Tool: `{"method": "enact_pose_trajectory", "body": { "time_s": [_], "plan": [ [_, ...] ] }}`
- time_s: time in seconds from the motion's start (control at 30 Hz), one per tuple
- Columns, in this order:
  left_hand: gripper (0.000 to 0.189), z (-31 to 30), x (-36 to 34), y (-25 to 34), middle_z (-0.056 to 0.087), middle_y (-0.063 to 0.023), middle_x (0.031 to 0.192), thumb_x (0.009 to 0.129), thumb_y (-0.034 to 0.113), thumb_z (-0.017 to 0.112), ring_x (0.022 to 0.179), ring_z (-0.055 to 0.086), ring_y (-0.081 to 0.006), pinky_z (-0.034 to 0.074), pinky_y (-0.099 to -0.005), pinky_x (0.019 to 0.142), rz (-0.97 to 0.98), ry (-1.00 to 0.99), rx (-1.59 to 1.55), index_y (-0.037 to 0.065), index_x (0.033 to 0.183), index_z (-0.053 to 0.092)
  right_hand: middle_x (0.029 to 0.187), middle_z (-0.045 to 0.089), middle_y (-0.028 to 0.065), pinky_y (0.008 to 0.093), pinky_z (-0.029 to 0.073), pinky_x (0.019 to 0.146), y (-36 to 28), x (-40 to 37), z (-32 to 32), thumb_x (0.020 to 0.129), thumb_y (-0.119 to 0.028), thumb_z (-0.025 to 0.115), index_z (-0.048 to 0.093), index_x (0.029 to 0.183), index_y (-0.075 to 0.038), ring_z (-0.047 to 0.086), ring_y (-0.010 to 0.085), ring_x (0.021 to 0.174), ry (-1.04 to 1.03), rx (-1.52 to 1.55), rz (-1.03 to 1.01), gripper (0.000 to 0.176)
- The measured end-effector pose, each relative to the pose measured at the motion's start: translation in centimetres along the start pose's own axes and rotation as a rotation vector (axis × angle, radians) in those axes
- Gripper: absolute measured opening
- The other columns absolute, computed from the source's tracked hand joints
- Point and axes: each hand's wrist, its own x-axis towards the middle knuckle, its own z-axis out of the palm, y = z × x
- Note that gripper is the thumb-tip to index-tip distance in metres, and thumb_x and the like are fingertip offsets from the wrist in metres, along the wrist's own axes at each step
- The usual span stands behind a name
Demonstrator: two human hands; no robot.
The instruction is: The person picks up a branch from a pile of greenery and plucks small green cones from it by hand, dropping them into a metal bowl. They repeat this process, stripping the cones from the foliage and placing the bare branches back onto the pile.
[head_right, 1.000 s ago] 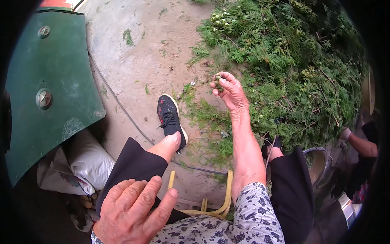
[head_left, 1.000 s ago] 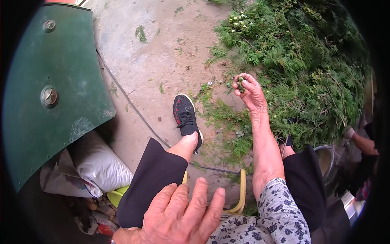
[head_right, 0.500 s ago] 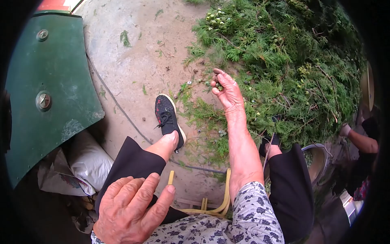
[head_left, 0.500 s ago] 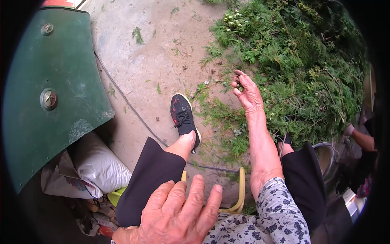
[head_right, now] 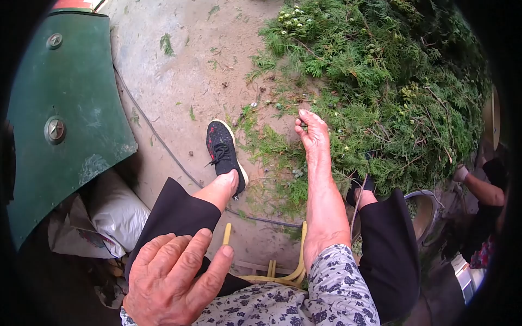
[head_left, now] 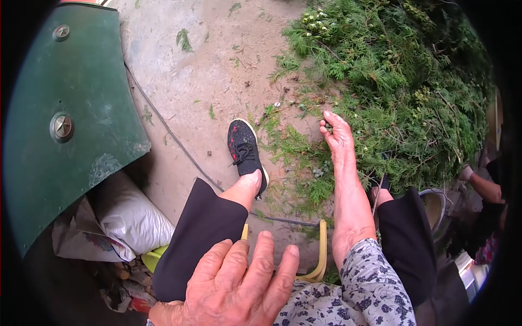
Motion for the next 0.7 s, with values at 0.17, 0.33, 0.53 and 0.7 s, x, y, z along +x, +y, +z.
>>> {"method": "enact_pose_trajectory", "body": {
  "time_s": [0.17, 0.33, 0.53, 0.7],
  "plan": [
    [0.040, 0.3, -0.2, -0.1, 0.054, -0.0193, 0.105, 0.077, 0.013, 0.051, 0.081, 0.055, -0.0285, 0.045, -0.0394, 0.074, 0.010, 0.007, -0.008, 0.003, 0.116, 0.050, 0.079, 0.059, 0.0064, 0.0237, 0.041, 0.046, 2.0, 1.4, 1.1, 0.077, -0.005, 0.065, 0.061, 0.092, 0.000, 0.056, 0.0132, 0.062, -0.064, -0.474, -0.172, 0.017],
    [0.041, 0.1, 0.1, -0.2, 0.054, -0.0195, 0.107, 0.077, 0.013, 0.052, 0.081, 0.055, -0.0282, 0.045, -0.0393, 0.074, 0.004, 0.007, -0.006, 0.003, 0.116, 0.051, 0.079, 0.058, 0.0149, 0.0379, 0.046, 0.066, 4.3, 3.8, 3.2, 0.065, -0.009, 0.071, 0.063, 0.085, -0.005, 0.058, 0.0290, 0.073, 0.031, -1.238, -1.023, 0.022],
    [0.038, -2.3, 1.8, 0.4, 0.059, -0.0180, 0.100, 0.073, 0.014, 0.052, 0.081, 0.059, -0.0235, 0.049, -0.0384, 0.074, -0.108, -0.270, -0.063, 0.007, 0.110, 0.057, 0.074, 0.057, 0.0086, 0.0335, 0.045, 0.057, 3.3, 3.2, 4.2, 0.071, -0.009, 0.068, 0.062, 0.085, -0.004, 0.057, 0.0207, 0.071, -0.066, -1.089, -0.676, 0.016],
    [0.039, -0.7, 0.7, -0.1, 0.056, -0.0183, 0.103, 0.075, 0.013, 0.053, 0.081, 0.057, -0.0261, 0.047, -0.0387, 0.074, -0.058, -0.128, -0.059, 0.005, 0.113, 0.054, 0.080, 0.059, 0.0034, 0.0257, 0.044, 0.049, 0.6, 0.0, 2.9, 0.081, -0.013, 0.062, 0.059, 0.094, -0.004, 0.057, 0.0141, 0.067, -0.474, -0.063, 0.024, 0.016]
  ]
}}
